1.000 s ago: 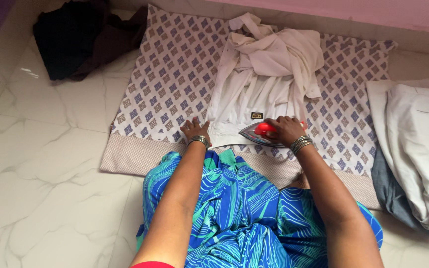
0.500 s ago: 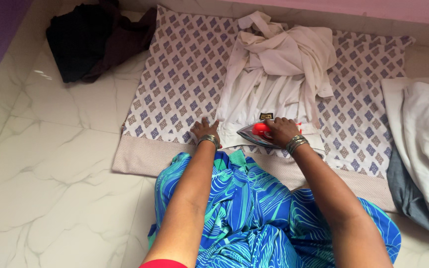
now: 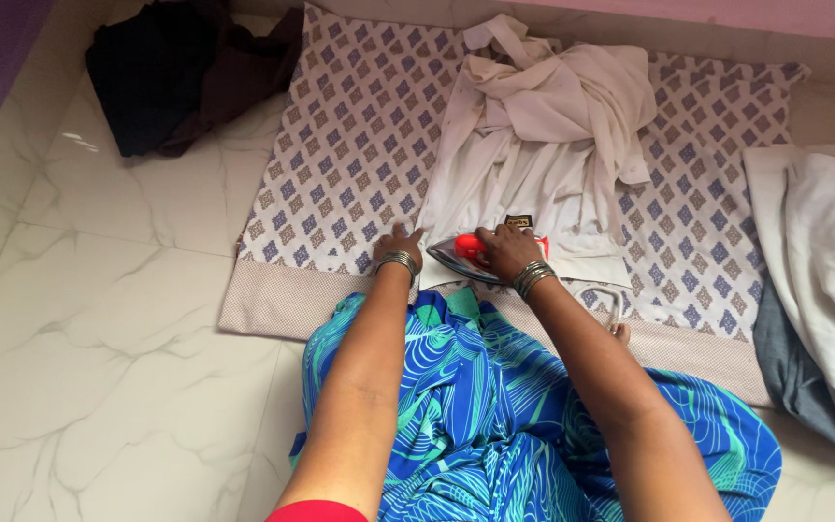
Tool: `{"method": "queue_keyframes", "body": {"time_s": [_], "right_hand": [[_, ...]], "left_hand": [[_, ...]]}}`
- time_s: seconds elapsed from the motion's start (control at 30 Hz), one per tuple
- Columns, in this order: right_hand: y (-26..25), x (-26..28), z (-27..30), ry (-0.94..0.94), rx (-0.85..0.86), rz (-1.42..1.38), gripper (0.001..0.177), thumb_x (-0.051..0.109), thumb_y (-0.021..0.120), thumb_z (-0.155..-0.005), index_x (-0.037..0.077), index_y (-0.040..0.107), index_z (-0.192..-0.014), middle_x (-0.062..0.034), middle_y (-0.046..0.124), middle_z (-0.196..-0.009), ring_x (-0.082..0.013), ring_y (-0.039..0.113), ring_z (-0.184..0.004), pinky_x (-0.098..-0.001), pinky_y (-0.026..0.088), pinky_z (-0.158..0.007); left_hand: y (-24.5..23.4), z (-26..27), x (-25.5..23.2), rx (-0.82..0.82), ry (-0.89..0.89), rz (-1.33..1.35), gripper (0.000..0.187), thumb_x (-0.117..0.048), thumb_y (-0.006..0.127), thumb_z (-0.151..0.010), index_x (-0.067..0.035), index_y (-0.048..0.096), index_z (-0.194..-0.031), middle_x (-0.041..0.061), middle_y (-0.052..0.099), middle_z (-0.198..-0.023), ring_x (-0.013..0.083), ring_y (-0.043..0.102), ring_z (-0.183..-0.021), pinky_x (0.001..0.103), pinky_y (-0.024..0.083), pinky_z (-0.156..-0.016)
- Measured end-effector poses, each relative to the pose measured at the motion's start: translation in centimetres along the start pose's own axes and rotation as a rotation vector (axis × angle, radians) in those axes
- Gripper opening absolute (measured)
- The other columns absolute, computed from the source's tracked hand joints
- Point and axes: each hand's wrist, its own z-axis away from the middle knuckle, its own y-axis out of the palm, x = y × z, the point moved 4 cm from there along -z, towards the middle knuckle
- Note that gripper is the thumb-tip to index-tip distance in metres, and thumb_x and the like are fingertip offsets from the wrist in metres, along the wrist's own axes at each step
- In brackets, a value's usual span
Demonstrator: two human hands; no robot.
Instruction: The person irons a white shirt on a patterned mat laid on the floor. They repeatedly smooth the fabric, use a red electric iron, and reposition the shirt to iron different sections.
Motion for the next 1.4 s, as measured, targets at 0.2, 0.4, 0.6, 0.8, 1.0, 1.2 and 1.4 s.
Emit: {"method": "queue_keyframes", "body": {"time_s": [0.2, 0.4, 0.6, 0.8, 1.0, 1.2, 1.4], "right_hand": [[-0.6, 4.0, -0.8, -0.080, 0.013, -0.012, 0.041, 0.045, 0.066, -0.091, 0.020, 0.059, -0.123, -0.0145, 0.067, -0.110, -0.0339, 0.064, -0.108, -0.0507, 0.048, -0.090], [0.0, 5.5, -1.3, -0.086, 0.060, 0.008, 0.041, 0.044, 0.065, -0.092, 0.020, 0.057, -0.124, -0.0141, 0.067, -0.112, -0.0329, 0.065, -0.108, -0.0496, 0.049, -0.090], [0.9, 4.5, -0.9, -0.076, 0.042, 0.018, 0.044, 0.044, 0.067, -0.090, 0.020, 0.057, -0.126, -0.0148, 0.067, -0.111, -0.0331, 0.065, -0.108, -0.0495, 0.049, -0.092], [1.7, 1.8, 0.2, -0.030, 0.023, 0.015, 0.040, 0.042, 0.067, -0.090, 0.023, 0.058, -0.124, -0.0135, 0.068, -0.111, -0.0327, 0.066, -0.108, -0.0506, 0.049, -0.092], [0.9, -2.3, 2.2, 0.062, 0.049, 0.037, 0.036, 0.042, 0.064, -0.094, 0.021, 0.058, -0.123, -0.0143, 0.069, -0.111, -0.0327, 0.066, -0.108, -0.0487, 0.051, -0.091], [-1.3, -6.6, 4.8, 0.163, 0.050, -0.011, 0.038, 0.040, 0.066, -0.092, 0.021, 0.058, -0.123, -0.0146, 0.069, -0.110, -0.0335, 0.066, -0.108, -0.0487, 0.050, -0.092], [-1.4, -10.0, 6.9, 0.226, 0.086, 0.069, 0.031, 0.034, 0.062, -0.096, 0.020, 0.057, -0.124, -0.0141, 0.069, -0.113, -0.0324, 0.066, -0.111, -0.0484, 0.051, -0.092]], "left_hand": [[-0.6, -0.8, 0.8, 0.008, 0.037, -0.041, 0.058, -0.025, 0.047, -0.099, -0.046, 0.040, -0.153, -0.002, 0.018, -0.172, 0.0295, 0.033, -0.151, 0.048, 0.039, -0.117], [0.1, -1.4, 0.8, 0.023, 0.014, -0.078, 0.062, -0.027, 0.047, -0.099, -0.049, 0.033, -0.155, -0.002, 0.015, -0.172, 0.0292, 0.034, -0.150, 0.047, 0.040, -0.116], [1.2, -2.3, 0.7, 0.036, -0.039, -0.105, 0.060, -0.038, 0.044, -0.103, -0.047, 0.025, -0.160, -0.001, 0.008, -0.173, 0.0339, 0.031, -0.152, 0.056, 0.035, -0.117], [1.0, -1.6, 0.1, 0.079, -0.051, -0.164, 0.074, -0.036, 0.051, -0.098, -0.042, 0.017, -0.163, 0.003, 0.000, -0.174, 0.0398, 0.028, -0.151, 0.063, 0.035, -0.114], [2.0, -2.3, 0.2, 0.072, -0.062, -0.174, 0.073, -0.037, 0.048, -0.099, -0.039, 0.015, -0.164, 0.005, -0.002, -0.174, 0.0447, 0.026, -0.151, 0.067, 0.035, -0.112], [1.5, 0.2, -0.7, 0.068, -0.081, -0.239, 0.111, -0.071, 0.065, -0.084, -0.026, 0.005, -0.166, 0.007, -0.006, -0.174, 0.0448, 0.016, -0.154, 0.066, 0.036, -0.111], [1.1, 1.2, -1.3, 0.078, -0.098, -0.284, 0.128, -0.073, 0.073, -0.076, -0.021, -0.002, -0.166, 0.009, -0.009, -0.173, 0.0456, 0.010, -0.155, 0.068, 0.043, -0.107]]}}
